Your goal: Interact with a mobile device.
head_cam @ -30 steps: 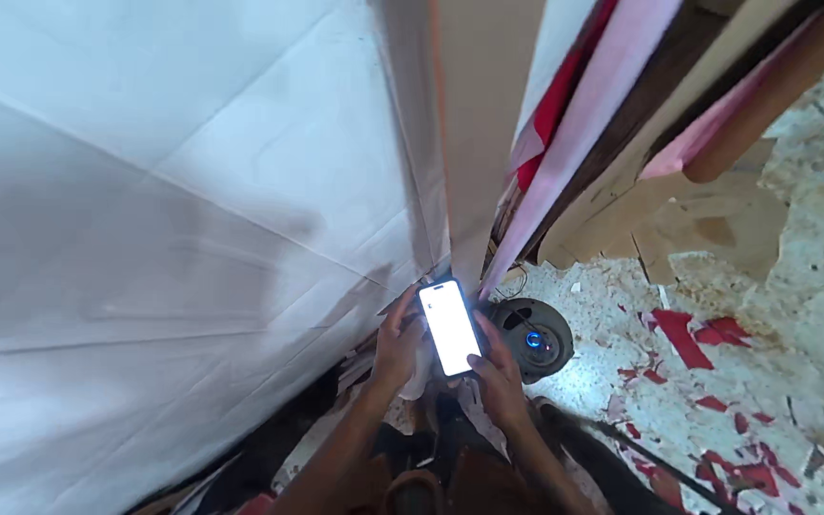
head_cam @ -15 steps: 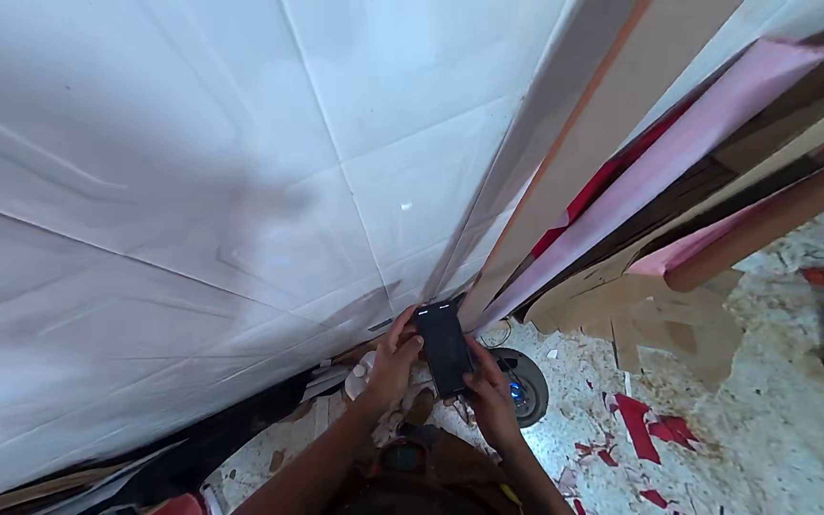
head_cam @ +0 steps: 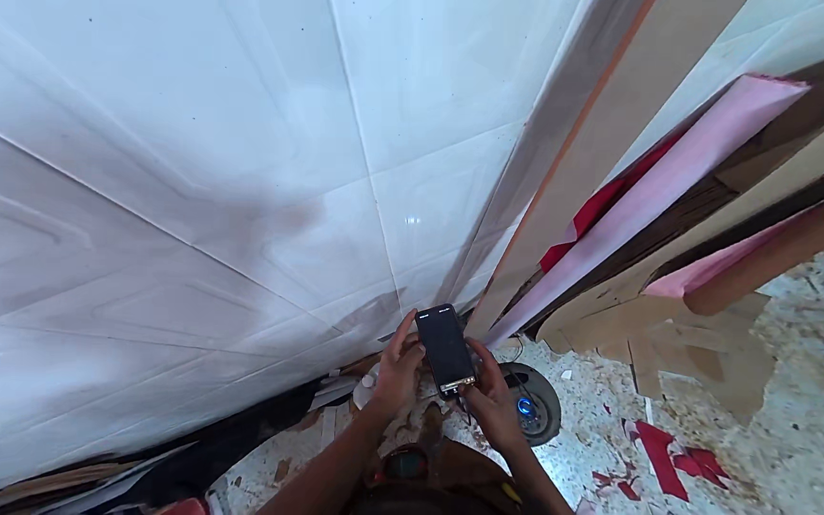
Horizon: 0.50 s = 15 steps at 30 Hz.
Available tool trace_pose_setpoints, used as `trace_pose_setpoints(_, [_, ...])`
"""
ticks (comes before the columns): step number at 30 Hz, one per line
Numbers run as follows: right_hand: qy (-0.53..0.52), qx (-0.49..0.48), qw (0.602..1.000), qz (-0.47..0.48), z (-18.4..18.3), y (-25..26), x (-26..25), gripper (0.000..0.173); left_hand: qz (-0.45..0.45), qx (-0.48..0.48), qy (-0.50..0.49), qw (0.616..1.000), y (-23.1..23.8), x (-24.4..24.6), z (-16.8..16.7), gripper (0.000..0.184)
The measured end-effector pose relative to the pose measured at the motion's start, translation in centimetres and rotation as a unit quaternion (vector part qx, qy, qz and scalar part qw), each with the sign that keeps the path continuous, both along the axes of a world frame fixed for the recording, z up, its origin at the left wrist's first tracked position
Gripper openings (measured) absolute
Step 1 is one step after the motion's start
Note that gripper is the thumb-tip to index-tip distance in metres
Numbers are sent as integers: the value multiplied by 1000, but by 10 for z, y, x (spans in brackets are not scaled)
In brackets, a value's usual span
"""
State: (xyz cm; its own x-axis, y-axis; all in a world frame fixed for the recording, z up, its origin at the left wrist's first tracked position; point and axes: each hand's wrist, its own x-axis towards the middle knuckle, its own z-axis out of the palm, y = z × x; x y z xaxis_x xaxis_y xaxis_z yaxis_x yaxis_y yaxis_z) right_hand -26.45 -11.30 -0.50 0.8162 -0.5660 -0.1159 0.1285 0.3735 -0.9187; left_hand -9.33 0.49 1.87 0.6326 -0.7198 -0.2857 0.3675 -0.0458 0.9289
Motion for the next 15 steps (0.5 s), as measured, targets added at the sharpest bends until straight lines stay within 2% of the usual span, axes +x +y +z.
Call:
trace_pose_setpoints(3, [-5, 1, 1000, 21, 4, 1, -5, 90, -3, 3, -8, 1000, -2, 0, 1, 61])
trace_pose_setpoints(6, [8, 9, 1000, 14, -1, 3, -9, 90, -19, 9, -26, 999, -4, -4, 4, 61])
trace_pose_setpoints(12, [35, -11, 999, 14, -6, -3, -14, 64, -20, 13, -33, 999, -9, -16, 3, 58])
trace_pose_setpoints(15, [34, -4, 999, 14, -6, -6, -16, 62, -16, 12, -27, 999, -10, -19, 2, 56])
